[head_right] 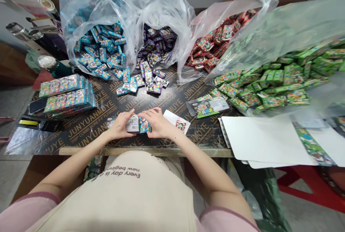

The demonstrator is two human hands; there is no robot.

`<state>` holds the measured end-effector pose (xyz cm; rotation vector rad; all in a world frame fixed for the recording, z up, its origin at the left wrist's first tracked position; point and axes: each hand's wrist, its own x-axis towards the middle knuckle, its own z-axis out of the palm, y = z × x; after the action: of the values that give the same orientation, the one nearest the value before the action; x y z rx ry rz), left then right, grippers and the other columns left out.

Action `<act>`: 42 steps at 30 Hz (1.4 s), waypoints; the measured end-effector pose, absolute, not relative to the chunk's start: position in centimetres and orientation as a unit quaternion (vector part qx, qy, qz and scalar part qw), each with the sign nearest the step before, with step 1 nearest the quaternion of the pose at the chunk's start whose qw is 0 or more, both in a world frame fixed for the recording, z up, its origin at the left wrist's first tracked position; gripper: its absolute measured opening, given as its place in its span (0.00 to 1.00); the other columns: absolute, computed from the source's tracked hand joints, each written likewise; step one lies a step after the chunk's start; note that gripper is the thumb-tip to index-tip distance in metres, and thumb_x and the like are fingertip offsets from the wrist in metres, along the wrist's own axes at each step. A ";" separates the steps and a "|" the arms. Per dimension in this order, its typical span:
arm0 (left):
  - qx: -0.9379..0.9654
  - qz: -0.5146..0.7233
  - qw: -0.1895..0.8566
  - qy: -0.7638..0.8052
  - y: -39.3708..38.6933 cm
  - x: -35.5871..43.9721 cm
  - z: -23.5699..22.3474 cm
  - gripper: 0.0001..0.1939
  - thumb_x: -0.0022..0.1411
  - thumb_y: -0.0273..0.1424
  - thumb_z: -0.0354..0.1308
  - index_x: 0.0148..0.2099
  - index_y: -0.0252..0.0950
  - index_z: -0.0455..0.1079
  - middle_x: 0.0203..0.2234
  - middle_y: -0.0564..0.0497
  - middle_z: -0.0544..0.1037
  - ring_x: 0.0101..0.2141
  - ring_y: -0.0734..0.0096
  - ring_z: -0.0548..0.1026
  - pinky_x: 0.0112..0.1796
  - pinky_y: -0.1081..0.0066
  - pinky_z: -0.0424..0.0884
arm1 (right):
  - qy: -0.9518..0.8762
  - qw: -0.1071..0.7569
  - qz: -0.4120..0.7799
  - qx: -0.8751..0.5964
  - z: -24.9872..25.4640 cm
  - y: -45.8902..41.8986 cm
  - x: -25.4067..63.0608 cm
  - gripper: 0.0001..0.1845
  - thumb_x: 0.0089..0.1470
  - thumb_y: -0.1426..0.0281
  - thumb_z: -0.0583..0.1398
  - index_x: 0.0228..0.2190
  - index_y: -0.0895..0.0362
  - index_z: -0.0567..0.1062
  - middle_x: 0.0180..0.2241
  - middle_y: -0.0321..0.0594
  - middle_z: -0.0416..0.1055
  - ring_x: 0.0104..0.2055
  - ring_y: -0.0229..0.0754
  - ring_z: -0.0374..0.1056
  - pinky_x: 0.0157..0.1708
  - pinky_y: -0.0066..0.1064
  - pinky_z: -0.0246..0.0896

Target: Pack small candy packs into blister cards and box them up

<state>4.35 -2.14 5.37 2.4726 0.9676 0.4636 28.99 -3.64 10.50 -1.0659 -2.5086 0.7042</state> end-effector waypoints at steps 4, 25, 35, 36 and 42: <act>0.890 0.177 0.203 0.369 -2.5 4.3 5.2 0.57 0.46 0.38 0.66 0.69 0.40 0.33 0.54 0.41 0.66 0.51 0.51 0.65 0.52 0.53 0.61 | -0.880 0.173 0.232 -0.376 9.7 -4.1 28.4 0.36 0.40 0.72 0.62 0.54 0.58 0.64 0.55 0.55 0.64 0.57 0.56 0.58 0.55 0.49 0.42; 0.855 0.207 0.242 0.410 -2.7 4.0 4.9 0.62 0.46 0.40 0.67 0.68 0.41 0.24 0.54 0.41 0.66 0.50 0.52 0.67 0.50 0.54 0.62 | -0.807 0.279 0.252 -0.455 7.9 -4.9 28.3 0.43 0.50 0.52 0.62 0.61 0.52 0.53 0.59 0.51 0.61 0.62 0.54 0.55 0.60 0.53 0.37; 0.912 0.040 0.178 0.367 -1.4 3.8 5.2 0.44 0.54 0.36 0.62 0.67 0.48 0.44 0.57 0.40 0.60 0.55 0.50 0.62 0.51 0.53 0.60 | -0.727 0.274 0.085 -0.624 4.3 5.5 31.3 0.39 0.50 0.59 0.60 0.60 0.52 0.55 0.63 0.51 0.53 0.65 0.63 0.42 0.56 0.58 0.38; 0.920 0.018 0.161 0.357 -1.3 4.0 5.3 0.40 0.54 0.35 0.62 0.66 0.49 0.49 0.57 0.40 0.59 0.55 0.49 0.61 0.50 0.53 0.60 | -0.737 0.253 0.077 -0.621 4.0 6.7 31.7 0.38 0.50 0.61 0.59 0.60 0.53 0.56 0.62 0.51 0.55 0.65 0.63 0.42 0.56 0.59 0.37; 0.927 -0.025 0.119 0.354 -1.0 4.7 5.6 0.25 0.52 0.35 0.64 0.54 0.44 0.66 0.57 0.39 0.60 0.53 0.48 0.62 0.48 0.53 0.62 | -0.779 0.184 0.073 -0.594 3.6 5.0 29.8 0.28 0.52 0.65 0.59 0.55 0.58 0.65 0.44 0.52 0.68 0.48 0.55 0.62 0.54 0.52 0.46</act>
<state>4.67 -1.01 5.63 2.7119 1.0354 -0.0739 29.83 5.01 3.59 -1.6750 -2.1974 0.2070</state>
